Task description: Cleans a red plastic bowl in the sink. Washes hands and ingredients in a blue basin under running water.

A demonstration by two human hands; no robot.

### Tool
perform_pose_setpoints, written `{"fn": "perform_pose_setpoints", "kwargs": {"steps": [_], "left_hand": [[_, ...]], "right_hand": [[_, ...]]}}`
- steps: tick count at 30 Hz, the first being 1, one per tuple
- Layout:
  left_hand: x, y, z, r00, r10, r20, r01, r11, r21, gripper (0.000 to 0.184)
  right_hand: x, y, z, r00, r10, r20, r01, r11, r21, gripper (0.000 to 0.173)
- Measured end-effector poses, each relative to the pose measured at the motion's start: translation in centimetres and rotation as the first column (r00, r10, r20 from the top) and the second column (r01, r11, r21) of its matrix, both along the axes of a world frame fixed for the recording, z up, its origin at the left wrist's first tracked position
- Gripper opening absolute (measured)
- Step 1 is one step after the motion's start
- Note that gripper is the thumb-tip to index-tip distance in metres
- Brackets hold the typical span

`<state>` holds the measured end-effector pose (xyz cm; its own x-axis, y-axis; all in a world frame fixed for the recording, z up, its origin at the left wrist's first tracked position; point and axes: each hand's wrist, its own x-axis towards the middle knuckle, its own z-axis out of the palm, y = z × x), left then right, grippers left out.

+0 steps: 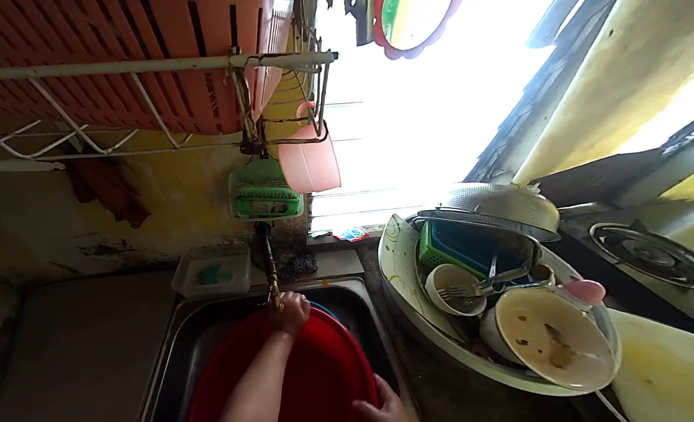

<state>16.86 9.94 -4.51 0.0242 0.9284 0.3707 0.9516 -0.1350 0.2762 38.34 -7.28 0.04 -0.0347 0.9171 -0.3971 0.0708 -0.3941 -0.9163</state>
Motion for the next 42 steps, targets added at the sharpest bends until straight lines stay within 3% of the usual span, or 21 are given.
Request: {"fn": "perform_pose_setpoints", "kwargs": {"steps": [2,4,6,8,10,13,15,17,19,21,24,26,28,29,31,33,35,37,39,40,42], "left_hand": [[3.3,-1.6,0.3,0.951,-0.310,0.000,0.308,0.945,0.113,0.037],[6.9,-3.4,0.2,0.796,-0.605,-0.017,0.593,0.775,0.216,0.040],[7.7,-3.0,-0.1,0.735,-0.677,-0.037,0.659,0.701,0.272,0.048],[6.6,-1.7,0.2,0.788,-0.612,-0.060,0.602,0.748,0.278,0.050],[4.5,-1.1,0.7,0.884,-0.464,-0.057,0.463,0.853,0.240,0.045],[0.2,-0.5,1.8,0.982,-0.184,-0.051,0.184,0.983,0.003,0.044],[-2.8,-0.8,2.0,0.994,-0.031,-0.100,0.016,0.989,-0.145,0.048],[-4.8,-1.4,0.8,0.985,-0.012,-0.175,-0.005,0.995,-0.099,0.056],[-6.3,-2.9,-1.6,0.958,-0.085,-0.274,0.073,0.996,-0.055,0.059],[-7.0,-4.6,-4.5,0.927,-0.166,-0.335,0.132,0.984,-0.123,0.055],[-5.0,-8.4,-6.6,0.936,-0.174,-0.307,0.032,0.908,-0.417,0.059],[-1.8,-11.2,-6.3,0.969,-0.143,-0.203,-0.020,0.770,-0.638,0.069],[2.0,-13.5,-5.3,0.997,-0.077,-0.003,0.048,0.640,-0.767,0.083],[3.6,-14.4,-4.9,0.992,-0.062,0.109,0.122,0.668,-0.734,0.088],[5.9,-14.7,-4.9,0.943,-0.238,0.231,0.327,0.785,-0.526,0.083],[6.5,-12.2,-5.3,0.864,-0.453,0.218,0.503,0.771,-0.391,0.070],[5.0,-8.9,-6.8,0.899,-0.421,0.118,0.436,0.838,-0.330,0.063],[2.7,-6.5,-8.1,0.978,-0.173,0.116,0.197,0.949,-0.246,0.061],[2.5,-6.4,-8.6,0.992,0.003,0.125,0.026,0.972,-0.233,0.066],[3.4,-7.1,-8.4,0.990,0.009,0.138,0.027,0.966,-0.256,0.070],[4.8,-9.1,-7.5,0.976,-0.179,0.125,0.210,0.925,-0.316,0.078]], "right_hand": [[0.6,2.9,-0.3,0.998,0.067,0.008,-0.066,0.997,-0.028,0.042],[0.6,5.2,-0.6,0.993,0.092,0.079,-0.086,0.994,-0.074,0.033],[0.0,5.3,-0.4,0.996,0.040,0.079,-0.033,0.996,-0.086,0.030],[-0.3,4.7,0.3,0.999,-0.042,0.011,0.042,0.996,-0.083,0.028],[-0.4,3.4,1.1,0.993,-0.103,-0.063,0.097,0.991,-0.087,0.029],[-0.2,1.9,2.7,0.973,-0.199,-0.116,0.192,0.979,-0.063,0.030],[0.5,1.4,3.4,0.955,-0.265,-0.134,0.266,0.964,-0.010,0.027],[0.8,1.8,3.8,0.947,-0.294,-0.130,0.305,0.950,0.071,0.024],[0.9,2.1,4.1,0.938,-0.329,-0.114,0.343,0.928,0.145,0.020],[1.0,2.8,4.7,0.931,-0.351,-0.097,0.364,0.901,0.236,0.018],[0.5,3.4,4.6,0.933,-0.353,-0.069,0.357,0.883,0.304,0.015],[0.2,3.6,3.7,0.927,-0.366,-0.083,0.374,0.876,0.305,0.014],[0.0,3.7,2.5,0.913,-0.391,-0.112,0.407,0.875,0.261,0.016],[-0.1,3.8,1.9,0.905,-0.406,-0.130,0.426,0.877,0.223,0.017],[-0.2,3.6,0.8,0.892,-0.427,-0.148,0.445,0.886,0.129,0.020],[-1.0,2.7,0.4,0.887,-0.434,-0.157,0.442,0.897,0.020,0.024],[-1.6,1.9,0.6,0.872,-0.456,-0.177,0.457,0.889,-0.039,0.027],[-1.4,1.6,1.1,0.862,-0.463,-0.207,0.470,0.882,-0.015,0.028],[-1.0,1.5,1.6,0.861,-0.457,-0.222,0.474,0.880,0.030,0.028],[-0.8,1.6,1.9,0.864,-0.455,-0.218,0.476,0.878,0.052,0.028],[-1.0,2.1,2.5,0.869,-0.456,-0.194,0.480,0.872,0.100,0.027]]}}
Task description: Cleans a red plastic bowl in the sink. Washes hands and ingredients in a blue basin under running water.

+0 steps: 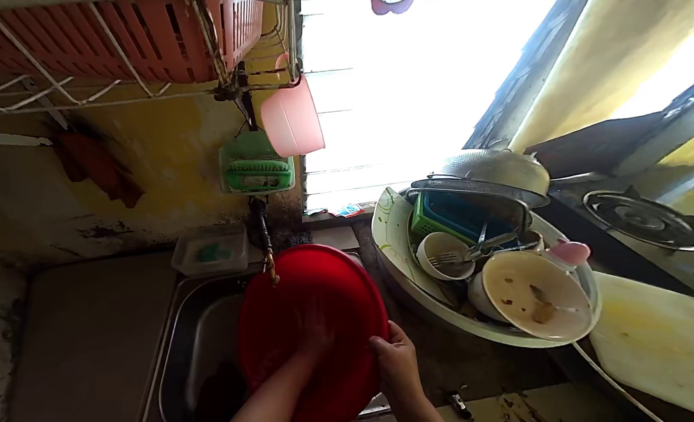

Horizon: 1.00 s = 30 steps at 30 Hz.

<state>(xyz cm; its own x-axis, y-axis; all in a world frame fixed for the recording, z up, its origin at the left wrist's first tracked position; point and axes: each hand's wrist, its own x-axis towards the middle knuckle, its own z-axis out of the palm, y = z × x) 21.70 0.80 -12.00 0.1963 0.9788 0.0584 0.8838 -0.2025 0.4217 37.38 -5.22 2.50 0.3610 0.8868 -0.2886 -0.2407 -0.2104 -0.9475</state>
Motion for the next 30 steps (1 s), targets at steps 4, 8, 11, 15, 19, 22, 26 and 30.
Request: {"fn": "perform_pose_setpoints", "kwargs": {"steps": [4,8,11,15,19,22,26,30], "left_hand": [[-3.5,0.1,3.5,0.952,-0.210,-0.223,0.189,0.975,-0.114,0.077],[-10.4,-0.1,9.0,0.929,0.246,-0.277,-0.273,0.960,-0.060,0.075],[-14.3,-1.2,13.1,0.891,0.432,-0.141,-0.453,0.869,-0.199,0.084],[-19.6,-2.7,14.8,0.645,0.628,0.435,-0.639,0.756,-0.144,0.076],[-20.3,-5.7,21.1,0.616,0.640,0.459,-0.720,0.693,0.000,0.054],[-17.6,-8.0,25.8,0.658,0.665,0.355,-0.746,0.639,0.185,0.052],[-13.6,-10.1,28.3,0.744,0.637,0.205,-0.654,0.629,0.420,0.053],[-12.2,-11.1,28.2,0.844,0.537,0.017,-0.401,0.609,0.685,0.046]], "right_hand": [[0.9,0.7,0.7,0.998,-0.021,0.057,0.020,0.999,0.032,0.027],[3.0,1.9,0.9,0.998,-0.058,0.014,0.059,0.998,-0.026,0.028],[2.3,3.2,-0.1,0.995,-0.022,-0.100,0.012,0.995,-0.096,0.033],[-1.1,5.4,-4.2,0.933,0.080,-0.350,-0.126,0.986,-0.113,0.047],[-7.0,7.4,-9.1,0.854,0.201,-0.480,-0.313,0.935,-0.166,0.042],[-12.2,8.4,-10.9,0.865,0.295,-0.406,-0.422,0.864,-0.273,0.029],[-16.2,10.5,-11.0,0.739,0.656,-0.154,-0.668,0.685,-0.290,0.038],[-16.9,12.8,-7.4,0.617,0.681,-0.394,-0.781,0.592,-0.199,0.044]]}}
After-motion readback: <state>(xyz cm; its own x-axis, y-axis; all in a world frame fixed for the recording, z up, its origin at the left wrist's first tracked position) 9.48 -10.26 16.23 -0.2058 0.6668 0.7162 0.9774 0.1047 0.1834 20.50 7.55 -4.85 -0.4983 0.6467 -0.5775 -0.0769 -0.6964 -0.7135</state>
